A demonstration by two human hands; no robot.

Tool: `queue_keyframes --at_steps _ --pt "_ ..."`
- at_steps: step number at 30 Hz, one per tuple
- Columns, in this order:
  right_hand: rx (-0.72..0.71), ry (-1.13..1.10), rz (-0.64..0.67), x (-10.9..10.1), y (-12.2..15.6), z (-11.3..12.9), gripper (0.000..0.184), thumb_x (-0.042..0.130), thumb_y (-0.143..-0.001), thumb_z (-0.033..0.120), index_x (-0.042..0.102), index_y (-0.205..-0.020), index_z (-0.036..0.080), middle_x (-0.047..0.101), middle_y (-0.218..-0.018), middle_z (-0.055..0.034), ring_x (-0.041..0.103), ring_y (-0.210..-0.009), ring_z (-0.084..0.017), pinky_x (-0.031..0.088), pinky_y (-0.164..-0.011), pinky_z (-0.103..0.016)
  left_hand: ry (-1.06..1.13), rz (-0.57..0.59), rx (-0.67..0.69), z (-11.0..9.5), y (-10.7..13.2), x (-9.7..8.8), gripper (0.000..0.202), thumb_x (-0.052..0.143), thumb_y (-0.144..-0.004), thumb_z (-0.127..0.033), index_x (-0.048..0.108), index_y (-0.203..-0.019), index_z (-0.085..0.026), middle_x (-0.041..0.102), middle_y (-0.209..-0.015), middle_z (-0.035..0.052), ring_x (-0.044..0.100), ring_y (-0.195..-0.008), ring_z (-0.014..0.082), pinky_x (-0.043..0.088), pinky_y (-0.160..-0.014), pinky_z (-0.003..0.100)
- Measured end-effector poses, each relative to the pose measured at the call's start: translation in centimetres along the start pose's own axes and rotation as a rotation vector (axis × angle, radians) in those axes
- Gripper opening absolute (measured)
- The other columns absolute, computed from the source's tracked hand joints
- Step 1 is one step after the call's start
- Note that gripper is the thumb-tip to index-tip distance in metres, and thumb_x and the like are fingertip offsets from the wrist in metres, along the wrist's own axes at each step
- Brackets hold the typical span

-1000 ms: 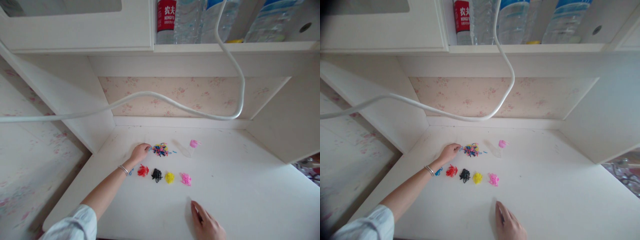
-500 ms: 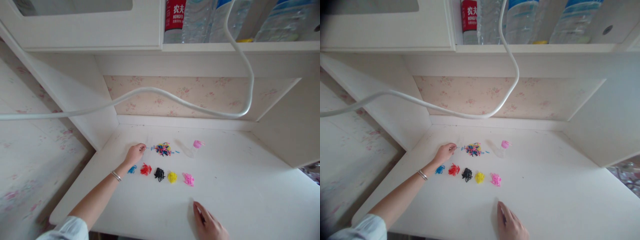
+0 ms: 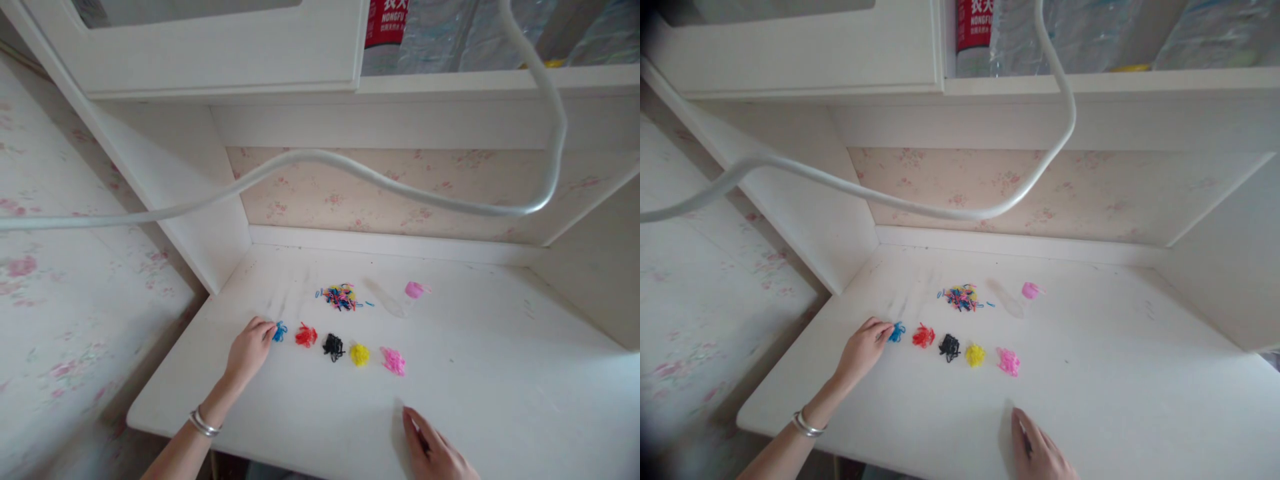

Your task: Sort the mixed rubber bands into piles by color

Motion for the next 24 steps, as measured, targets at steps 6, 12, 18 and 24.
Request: queue_keyframes --at_steps 6,12,18,24 --pt "0.075 -0.234 0.13 0.0 -0.9 -0.7 0.045 0.046 -0.077 0.061 0.072 -0.095 0.029 0.073 -0.079 0.0014 0.067 -0.068 -0.014 0.047 -0.058 -0.016 0.015 -0.08 0.011 0.8 1.6 0.4 0.03 0.04 -0.092 -0.035 0.064 -0.105 -0.024 0.063 -0.094 0.0032 0.062 -0.079 0.0132 0.048 -0.074 0.024" --pt "-0.249 -0.266 0.135 -3.6 -4.6 7.3 0.047 0.04 -0.087 0.056 0.068 -0.103 0.023 0.066 -0.067 0.0015 0.055 -0.054 -0.009 0.041 -0.055 -0.017 0.155 -0.183 -0.105 2.0 5.1 -0.6 0.031 0.042 -0.091 -0.038 0.061 -0.105 -0.019 0.064 -0.094 0.0048 0.061 -0.076 0.0137 0.049 -0.071 0.026" --pt "-0.254 0.211 0.257 -2.0 -13.0 13.6 0.04 0.036 -0.093 0.036 0.049 -0.13 0.03 0.069 -0.092 -0.0041 0.064 -0.085 -0.017 0.045 -0.071 -0.025 0.204 -0.235 -0.14 3.4 9.9 -0.4 0.029 0.044 -0.089 -0.041 0.062 -0.098 -0.02 0.066 -0.091 0.0041 0.062 -0.075 0.0143 0.05 -0.069 0.025" --pt "-0.156 0.407 0.301 1.4 -17.5 14.5 0.036 0.05 -0.091 0.036 0.051 -0.123 0.018 0.06 -0.112 -0.0075 0.06 -0.095 -0.018 0.05 -0.081 -0.038 0.165 -0.263 -0.127 3.0 10.9 -0.8 0.027 0.044 -0.09 -0.039 0.062 -0.098 -0.021 0.066 -0.089 0.0023 0.061 -0.066 0.0117 0.049 -0.065 0.023"
Point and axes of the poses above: each hand's wrist, its own y-axis away from the middle knuckle, its own x-axis out of the palm, z = x × y, the point moved 6 cm from there along -y, towards the middle knuckle
